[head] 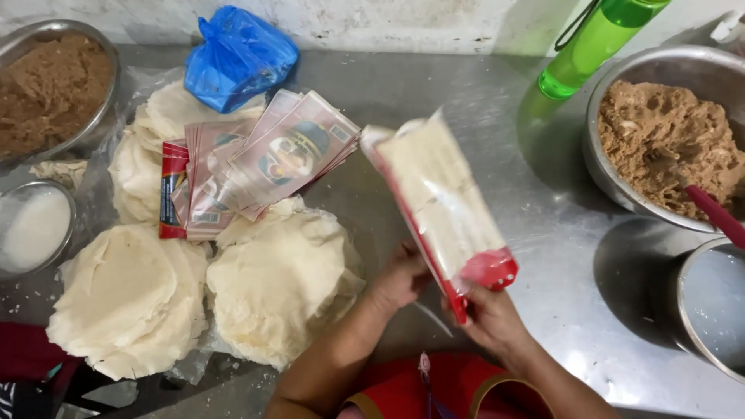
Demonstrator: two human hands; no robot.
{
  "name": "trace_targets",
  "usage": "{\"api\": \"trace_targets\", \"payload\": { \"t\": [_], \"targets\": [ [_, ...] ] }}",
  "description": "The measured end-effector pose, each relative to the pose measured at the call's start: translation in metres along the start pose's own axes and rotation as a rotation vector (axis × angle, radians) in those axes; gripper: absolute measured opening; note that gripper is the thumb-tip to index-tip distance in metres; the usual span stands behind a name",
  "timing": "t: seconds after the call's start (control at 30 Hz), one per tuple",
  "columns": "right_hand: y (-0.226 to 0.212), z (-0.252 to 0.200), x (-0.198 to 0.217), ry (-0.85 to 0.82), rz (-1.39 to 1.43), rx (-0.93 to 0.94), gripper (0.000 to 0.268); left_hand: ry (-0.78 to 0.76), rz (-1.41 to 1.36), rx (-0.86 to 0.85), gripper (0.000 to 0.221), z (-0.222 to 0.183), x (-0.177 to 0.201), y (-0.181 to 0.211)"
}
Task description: Scooping meat filling onto wrappers and rolling them into spring rolls on a production table.
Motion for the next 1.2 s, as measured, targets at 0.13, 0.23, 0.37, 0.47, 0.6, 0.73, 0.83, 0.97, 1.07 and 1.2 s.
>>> {"api": "trace_targets", "payload": {
  "t": [0.13,0.23,0.37,0.47,0.6,0.73,0.83,0.97,1.07,1.2],
  "targets": [
    [-0.013,-0.008,-0.008,0.051,-0.158,0.094,0.018,-0.002,0.299,0.015,0.02,-0.003,0.001,0.027],
    [-0.018,-0.016,-0.02,0.195,-0.541,-0.031,0.037,0.016,-0.05,-0.262,0.032,0.003,0.005,0.044],
    [-0.017,-0.002,-0.03,0.172,-0.606,0.025,0.033,0.07,0.076,-0.297,0.042,0.004,-0.013,0.03],
    [-0.006,0.009,-0.021,0.221,-0.566,0.123,0.025,0.182,0.119,-0.304,0.037,0.006,0.017,0.005],
    [0.007,0.018,-0.004,0.239,-0.629,0.197,0.024,0.409,0.14,-0.089,0.035,-0.029,-0.058,0.023],
    [0.001,0.012,-0.029,0.242,-0.709,0.177,0.025,0.266,0.327,-0.051,0.061,-0.033,-0.05,0.016],
    [-0.009,-0.001,-0.047,0.16,-0.778,0.131,0.031,0.342,0.377,-0.099,0.06,-0.033,-0.058,0.03],
    [-0.007,-0.011,-0.045,0.033,-0.719,0.099,0.022,0.556,0.594,-0.07,0.073,-0.021,-0.02,0.019],
    [-0.009,-0.012,-0.036,0.044,-0.743,0.074,0.02,0.554,0.534,-0.092,0.068,-0.019,-0.021,0.015],
    [-0.058,-0.001,-0.019,0.34,-0.986,-0.16,0.054,0.331,0.532,0.023,0.123,-0.029,-0.036,0.037]
  ]
}}
Point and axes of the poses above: each hand's wrist, its own z-axis towards the middle knuckle, its own x-axis out of the back of the hand, y = z × x, the point moved 1 cm from there along z, towards the middle knuckle, and after that the axes turned 9 degrees about x, right-handed, at the moved point
